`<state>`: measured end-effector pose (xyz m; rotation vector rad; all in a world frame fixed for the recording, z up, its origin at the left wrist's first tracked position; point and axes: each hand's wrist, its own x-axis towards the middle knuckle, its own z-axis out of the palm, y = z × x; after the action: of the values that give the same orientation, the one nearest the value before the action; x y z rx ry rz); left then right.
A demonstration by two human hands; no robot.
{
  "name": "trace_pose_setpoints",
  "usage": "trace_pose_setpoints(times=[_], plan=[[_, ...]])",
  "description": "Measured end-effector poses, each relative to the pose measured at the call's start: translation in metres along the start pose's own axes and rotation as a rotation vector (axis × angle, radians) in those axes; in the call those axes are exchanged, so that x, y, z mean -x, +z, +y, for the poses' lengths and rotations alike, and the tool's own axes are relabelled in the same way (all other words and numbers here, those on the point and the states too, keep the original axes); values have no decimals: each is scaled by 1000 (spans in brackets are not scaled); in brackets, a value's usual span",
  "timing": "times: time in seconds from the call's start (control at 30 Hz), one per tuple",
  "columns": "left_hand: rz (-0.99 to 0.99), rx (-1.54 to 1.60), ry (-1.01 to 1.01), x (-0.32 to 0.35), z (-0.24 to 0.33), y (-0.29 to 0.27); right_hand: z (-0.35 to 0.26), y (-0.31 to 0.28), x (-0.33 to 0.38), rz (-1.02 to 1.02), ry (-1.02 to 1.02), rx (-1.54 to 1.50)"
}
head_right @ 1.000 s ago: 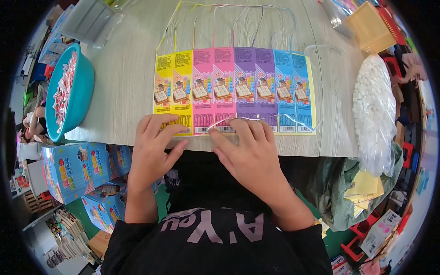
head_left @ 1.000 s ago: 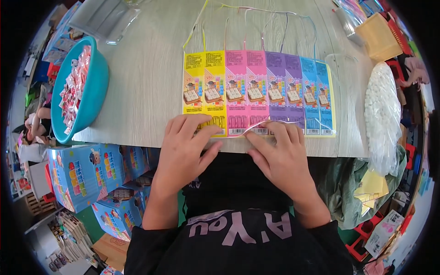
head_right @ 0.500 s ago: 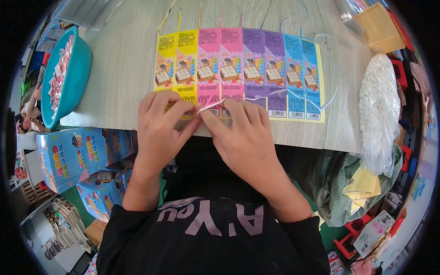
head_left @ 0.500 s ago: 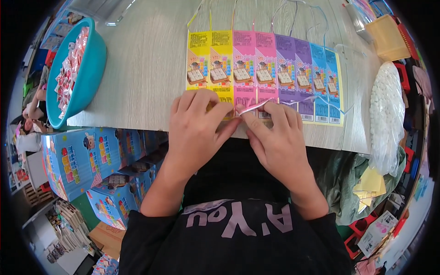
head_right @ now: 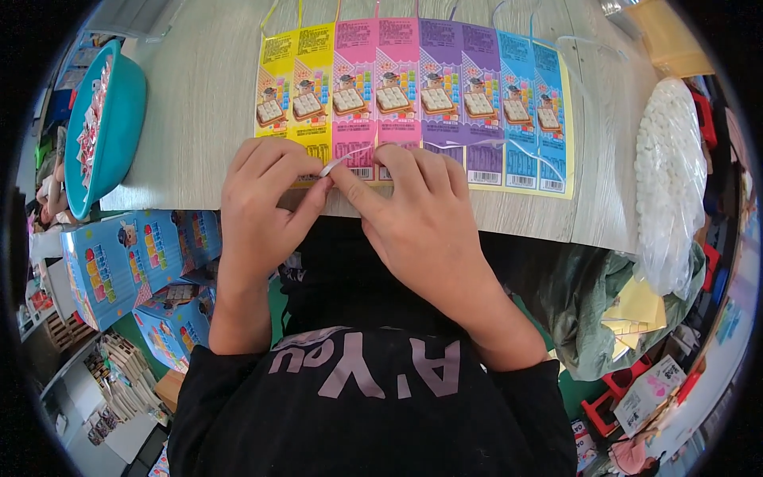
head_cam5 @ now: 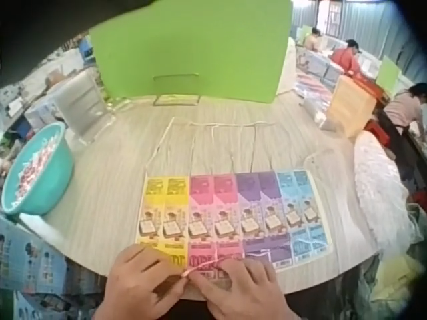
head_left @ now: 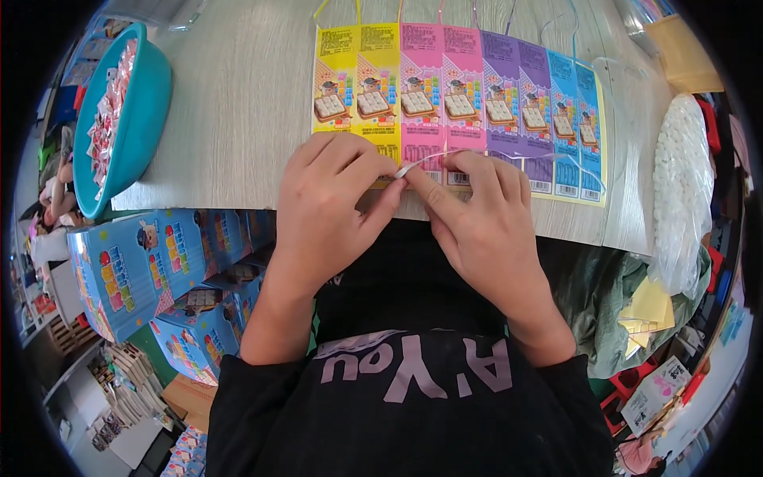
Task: Applying thin plastic strips or adhesive bands to printed card labels as part of product packaging.
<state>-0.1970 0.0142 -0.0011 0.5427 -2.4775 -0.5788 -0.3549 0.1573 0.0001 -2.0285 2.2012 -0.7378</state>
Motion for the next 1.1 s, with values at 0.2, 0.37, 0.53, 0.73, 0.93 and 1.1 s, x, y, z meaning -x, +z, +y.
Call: trace_pose_setpoints(times=[0.2,0.37,0.53,0.73,0.93,1.1], plan=[[-23,53,-16,-1,-8,-5,0,1,0,-14,-13,24],[-10,109,-92,-3,-5,-7,0,4,1,23,-5,56],[-6,137,-163,-4,-4,-7,3,8,5,52,-47,81],[-94,90,-37,-5,-9,-13,4,7,4,39,-47,40],[-136,82,-12,1,-10,-16,6,5,1,58,-42,7],[-119,41,22,3,-6,-11,3,-1,-1,54,-25,-35]])
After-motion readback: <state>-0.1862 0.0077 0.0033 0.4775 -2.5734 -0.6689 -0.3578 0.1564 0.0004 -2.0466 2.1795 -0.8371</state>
